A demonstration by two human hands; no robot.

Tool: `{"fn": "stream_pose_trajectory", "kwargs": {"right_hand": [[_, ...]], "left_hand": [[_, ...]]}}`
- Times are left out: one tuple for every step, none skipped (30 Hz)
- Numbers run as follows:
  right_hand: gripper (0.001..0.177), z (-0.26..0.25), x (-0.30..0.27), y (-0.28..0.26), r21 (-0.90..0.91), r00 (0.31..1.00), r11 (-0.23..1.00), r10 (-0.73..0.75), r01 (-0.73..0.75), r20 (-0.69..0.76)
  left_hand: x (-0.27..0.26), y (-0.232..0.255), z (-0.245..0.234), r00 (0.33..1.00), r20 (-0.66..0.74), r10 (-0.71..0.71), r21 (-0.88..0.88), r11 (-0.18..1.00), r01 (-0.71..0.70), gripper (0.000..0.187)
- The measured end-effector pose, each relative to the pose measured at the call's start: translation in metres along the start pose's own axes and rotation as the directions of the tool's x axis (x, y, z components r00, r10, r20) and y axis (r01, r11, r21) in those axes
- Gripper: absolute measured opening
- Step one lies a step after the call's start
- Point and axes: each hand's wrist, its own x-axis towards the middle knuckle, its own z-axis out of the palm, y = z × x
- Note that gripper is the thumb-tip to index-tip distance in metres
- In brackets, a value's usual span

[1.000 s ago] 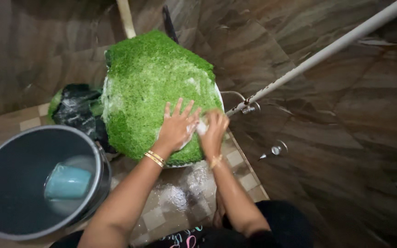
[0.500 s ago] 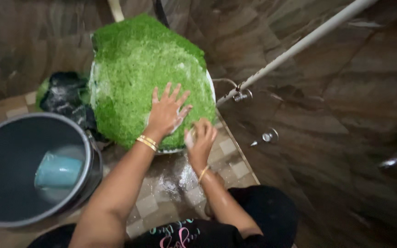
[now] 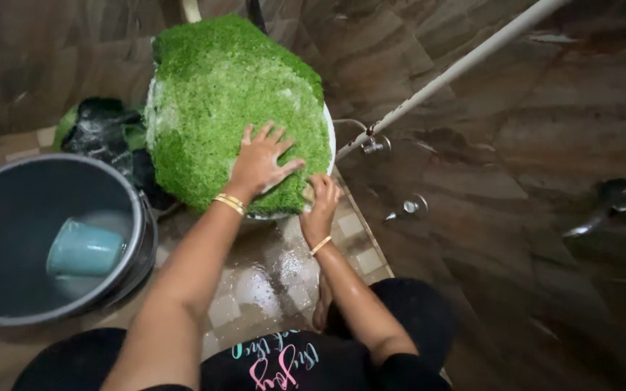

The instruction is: The person washes a green rug by hand, applying soap and scrubbing the surface before rinsing it with water from a small container.

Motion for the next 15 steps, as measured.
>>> {"fn": "stream_pose_trajectory", "kwargs": {"right_hand": [[0.061,-0.013,0.000,-0.001,0.001,0.995,0.999,-0.034,0.034,0.093],[0.058,-0.023,0.012,0.003,0.025,0.984,0.997,-0.073,0.070,0.164],[0.055,-0.035,0.026,0.010,0.050,0.966,0.993,-0.113,0.105,0.234],[0.053,-0.045,0.037,0.017,0.078,0.941,0.988,-0.152,0.134,0.302],[0.048,-0.054,0.048,0.025,0.126,0.914,0.981,-0.182,0.146,0.361],[0.044,-0.063,0.058,0.032,0.171,0.883,0.973,-0.214,0.155,0.418],[0.041,-0.067,0.066,0.036,0.215,0.847,0.963,-0.247,0.161,0.471],[0.040,-0.068,0.068,0.038,0.257,0.852,0.960,-0.227,0.114,0.471],[0.039,-0.069,0.065,0.041,0.298,0.856,0.952,-0.207,0.066,0.473],[0.039,-0.067,0.064,0.042,0.343,0.860,0.939,-0.189,0.018,0.474],[0.039,-0.064,0.066,0.044,0.348,0.876,0.937,-0.183,0.019,0.446],[0.039,-0.058,0.063,0.044,0.355,0.891,0.935,-0.169,0.009,0.421],[0.039,-0.053,0.062,0.044,0.363,0.906,0.932,-0.153,-0.001,0.395],[0.037,-0.052,0.059,0.046,0.406,0.883,0.897,-0.041,-0.173,0.467],[0.036,-0.051,0.061,0.049,0.433,0.838,0.835,0.061,-0.340,0.542]], "left_hand": [[-0.007,-0.001,-0.004,0.999,0.039,0.010,-0.038,0.999,-0.008,0.074],[-0.015,-0.004,-0.011,0.993,0.010,0.115,0.023,0.993,-0.115,0.084],[-0.027,-0.006,-0.017,0.975,-0.010,0.220,0.088,0.972,-0.218,0.095],[-0.038,-0.008,-0.021,0.946,-0.018,0.323,0.156,0.936,-0.316,0.105],[-0.047,-0.011,-0.026,0.955,-0.001,0.297,0.186,0.938,-0.292,0.101],[-0.056,-0.017,-0.031,0.962,0.013,0.271,0.214,0.939,-0.268,0.096],[-0.059,-0.021,-0.033,0.969,0.027,0.245,0.242,0.939,-0.244,0.092],[-0.057,-0.022,-0.029,0.966,-0.005,0.257,0.234,0.940,-0.249,0.085],[-0.052,-0.022,-0.023,0.963,-0.036,0.268,0.227,0.940,-0.254,0.078],[-0.046,-0.026,-0.016,0.958,-0.066,0.278,0.226,0.940,-0.257,0.071],[-0.039,-0.030,-0.007,0.959,-0.094,0.269,0.218,0.945,-0.243,0.065],[-0.035,-0.034,0.002,0.960,-0.111,0.258,0.208,0.950,-0.231,0.060],[-0.031,-0.039,0.011,0.961,-0.128,0.247,0.199,0.955,-0.219,0.056],[-0.030,-0.041,0.022,0.944,-0.221,0.243,0.184,0.962,-0.204,0.057],[-0.029,-0.042,0.029,0.920,-0.312,0.235,0.167,0.967,-0.190,0.059]]}}
